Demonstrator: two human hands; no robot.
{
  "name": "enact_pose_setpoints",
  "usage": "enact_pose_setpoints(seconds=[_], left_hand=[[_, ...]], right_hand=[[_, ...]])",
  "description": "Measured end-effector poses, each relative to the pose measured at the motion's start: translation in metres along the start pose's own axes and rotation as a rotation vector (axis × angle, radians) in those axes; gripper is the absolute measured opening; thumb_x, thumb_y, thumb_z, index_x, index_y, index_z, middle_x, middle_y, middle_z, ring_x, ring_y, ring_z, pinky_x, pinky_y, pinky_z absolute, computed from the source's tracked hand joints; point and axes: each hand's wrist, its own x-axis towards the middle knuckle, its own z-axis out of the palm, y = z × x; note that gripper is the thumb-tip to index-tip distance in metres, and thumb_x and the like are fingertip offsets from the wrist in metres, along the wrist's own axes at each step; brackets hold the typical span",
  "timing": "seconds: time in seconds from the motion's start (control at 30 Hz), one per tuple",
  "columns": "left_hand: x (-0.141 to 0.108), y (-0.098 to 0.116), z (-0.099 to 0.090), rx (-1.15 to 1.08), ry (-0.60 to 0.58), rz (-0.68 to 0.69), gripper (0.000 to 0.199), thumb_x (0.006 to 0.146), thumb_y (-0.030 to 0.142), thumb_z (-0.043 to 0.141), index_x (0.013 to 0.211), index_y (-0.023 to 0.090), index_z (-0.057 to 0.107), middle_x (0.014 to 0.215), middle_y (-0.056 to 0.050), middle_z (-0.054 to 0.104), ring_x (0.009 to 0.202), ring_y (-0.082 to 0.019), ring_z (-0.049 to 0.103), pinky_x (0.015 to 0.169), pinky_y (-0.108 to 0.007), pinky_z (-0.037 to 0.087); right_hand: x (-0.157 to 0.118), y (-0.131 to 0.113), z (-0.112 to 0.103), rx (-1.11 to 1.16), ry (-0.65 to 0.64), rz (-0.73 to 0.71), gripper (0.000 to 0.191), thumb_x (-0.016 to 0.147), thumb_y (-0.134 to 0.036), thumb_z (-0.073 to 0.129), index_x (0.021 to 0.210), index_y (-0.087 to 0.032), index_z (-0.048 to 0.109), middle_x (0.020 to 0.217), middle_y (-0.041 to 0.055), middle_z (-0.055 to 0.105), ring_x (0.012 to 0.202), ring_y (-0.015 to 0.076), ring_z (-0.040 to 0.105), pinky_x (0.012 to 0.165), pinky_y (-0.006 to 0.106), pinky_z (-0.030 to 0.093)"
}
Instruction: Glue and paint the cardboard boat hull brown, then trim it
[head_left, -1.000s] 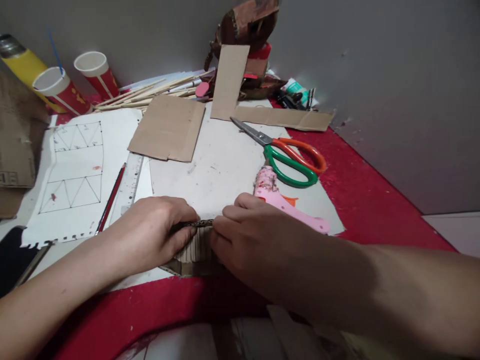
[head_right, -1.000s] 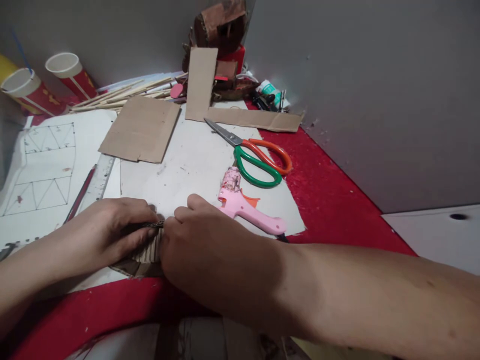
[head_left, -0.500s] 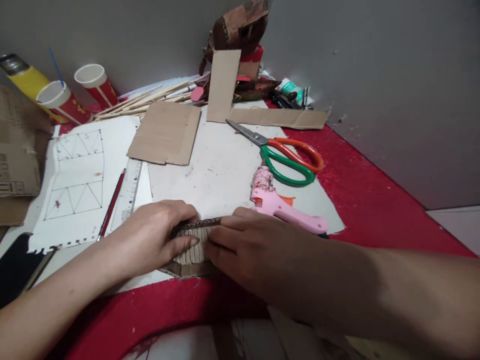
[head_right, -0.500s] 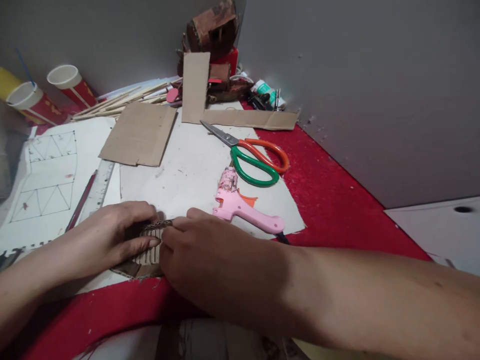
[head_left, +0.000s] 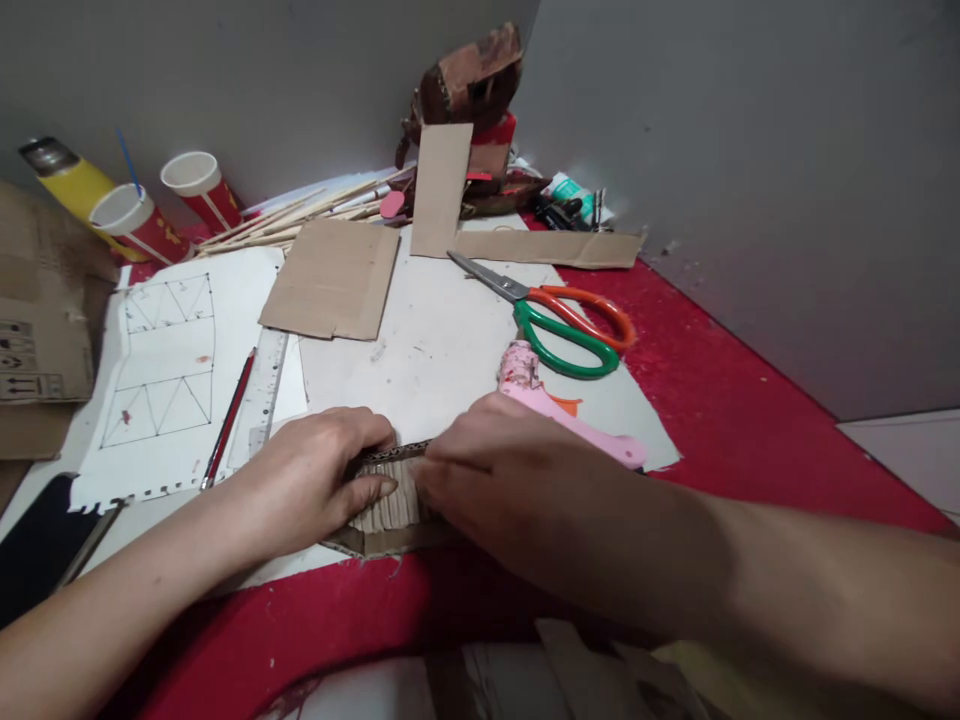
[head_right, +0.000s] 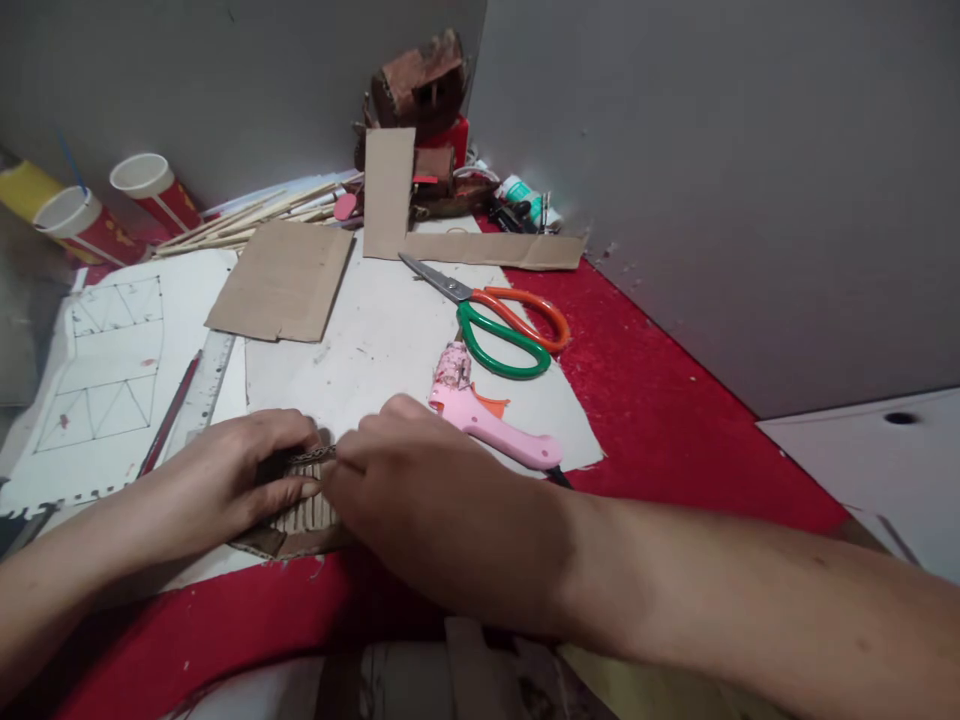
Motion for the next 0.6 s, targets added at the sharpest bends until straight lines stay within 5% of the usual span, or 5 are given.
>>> enact_pose_setpoints(seconds=[0.13,0.37,0.6], left_hand=[[0.003,0.001,-0.002,-0.039,-0.010,-0.075,0.006,0.081,0.026,0.062,0.087,0.024,0.059,0.086,0.000,0.064,0.079,-0.021,0.056,0.067,-0.031,0.037],[0.006,-0.002,-0.008,-0.124,-0.096,-0.082,0.006,0.084,0.020,0.056,0.079,0.023,0.055,0.074,0.004,0.056,0.068,-0.016,0.051,0.062,-0.028,0.034],[0.001,-0.001,0.003,-0.106,0.048,0.021,0.010,0.083,0.010,0.053,0.082,0.020,0.056,0.081,0.000,0.060,0.079,-0.017,0.055,0.071,-0.029,0.040]], right_hand=[[0.004,0.009,0.003,0.009,0.101,0.157,0.009,0.093,-0.018,0.057,0.091,-0.017,0.066,0.086,0.0059,0.064,0.080,0.0205,0.054,0.071,0.034,0.035],[0.028,0.019,0.002,0.102,-0.153,0.194,0.007,0.088,-0.019,0.064,0.087,-0.016,0.070,0.086,0.0073,0.068,0.080,0.0212,0.060,0.066,0.032,0.038],[0.040,0.018,0.000,0.170,-0.208,0.179,0.012,0.080,-0.007,0.068,0.075,-0.017,0.070,0.077,0.0024,0.067,0.071,0.0157,0.057,0.061,0.027,0.038]])
